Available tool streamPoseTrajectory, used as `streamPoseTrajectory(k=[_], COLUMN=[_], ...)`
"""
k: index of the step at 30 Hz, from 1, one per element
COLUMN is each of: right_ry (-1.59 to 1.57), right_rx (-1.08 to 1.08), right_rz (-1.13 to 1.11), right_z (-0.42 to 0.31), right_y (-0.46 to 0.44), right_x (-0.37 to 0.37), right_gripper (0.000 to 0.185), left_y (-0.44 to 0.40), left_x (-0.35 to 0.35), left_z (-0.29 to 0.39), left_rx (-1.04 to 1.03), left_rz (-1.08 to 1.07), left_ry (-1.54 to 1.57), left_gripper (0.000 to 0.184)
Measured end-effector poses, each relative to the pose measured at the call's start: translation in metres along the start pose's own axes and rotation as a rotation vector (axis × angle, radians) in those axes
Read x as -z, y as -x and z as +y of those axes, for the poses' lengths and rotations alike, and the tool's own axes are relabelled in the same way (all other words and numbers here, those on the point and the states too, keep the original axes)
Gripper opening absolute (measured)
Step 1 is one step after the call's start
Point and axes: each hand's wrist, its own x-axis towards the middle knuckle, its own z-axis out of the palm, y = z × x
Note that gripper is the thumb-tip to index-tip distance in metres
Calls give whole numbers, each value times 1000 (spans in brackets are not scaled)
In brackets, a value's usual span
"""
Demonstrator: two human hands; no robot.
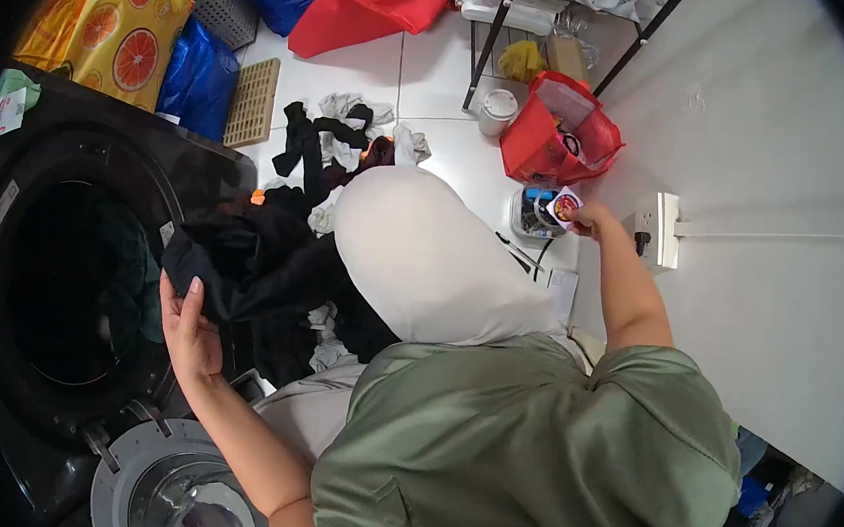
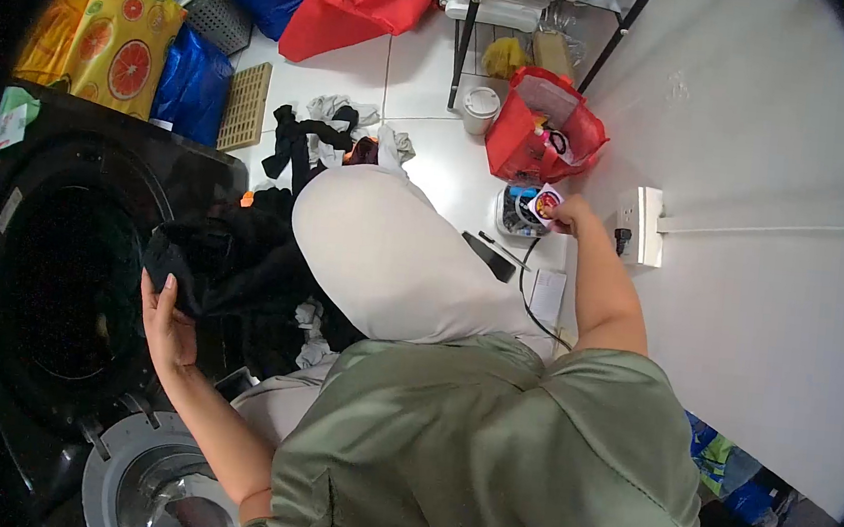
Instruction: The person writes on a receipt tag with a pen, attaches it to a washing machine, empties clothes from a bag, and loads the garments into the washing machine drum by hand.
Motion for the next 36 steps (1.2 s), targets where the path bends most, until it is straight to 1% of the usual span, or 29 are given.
streamPoseTrajectory(k=[3,6,7,10,11,14,15,18,19,20,22,23,26,27,29,31,36], right_ry=[-474,-785,-813,-735,-726,-685,-643,-264,-187,-303,-539,-751,-1026,-1056,-1122,-1138,-1092], right_rx=[-44,-85,-74,-103,-120,-62,-91,-52,6,39,103,122,101,100,95,89,18], right_rz=[-198,-170,-129,-45,-54,-159,-131,-101,-19,-33,-53,-94,-102,-113,-139,-88,53], right_z=[23,36,43,36,36,31,22,3,10,19,35,40,31,35,45,53,70], right_y=[-14,-17,-23,-11,-13,-11,-3,10,-1,-13,-25,-21,27,27,27,25,10], right_x=[-2,-12,-20,-30,-30,-19,-17,-9,-10,-11,-9,-14,-36,-42,-54,-62,-74], right_gripper=[18,21,20,21,25,30,30,19,12,11,11,6,13,15,19,19,17], left_y=[0,2,4,5,5,10,11,10,11,12,14,15,15,15,15,14,19], left_x=[4,-2,-6,-8,-7,-9,-5,-2,-2,-2,0,0,4,4,2,4,1], left_z=[-4,-4,0,-3,-4,-7,-10,-17,-18,-18,-19,-20,-26,-28,-27,-29,-30], left_rx=[33,41,50,54,45,66,76,106,131,156,155,156,176,194,190,174,193], left_rz=[-28,-64,-69,-49,-48,-37,-32,7,32,57,12,-12,31,113,68,7,54], left_ry=[-10,9,14,-15,-36,-42,-39,-53,-37,-23,-6,7,11,-92,-59,-24,-57], left_gripper=[64,64,64,67,67,68,67,63,63,62,62,63,63,62,63,63,64])
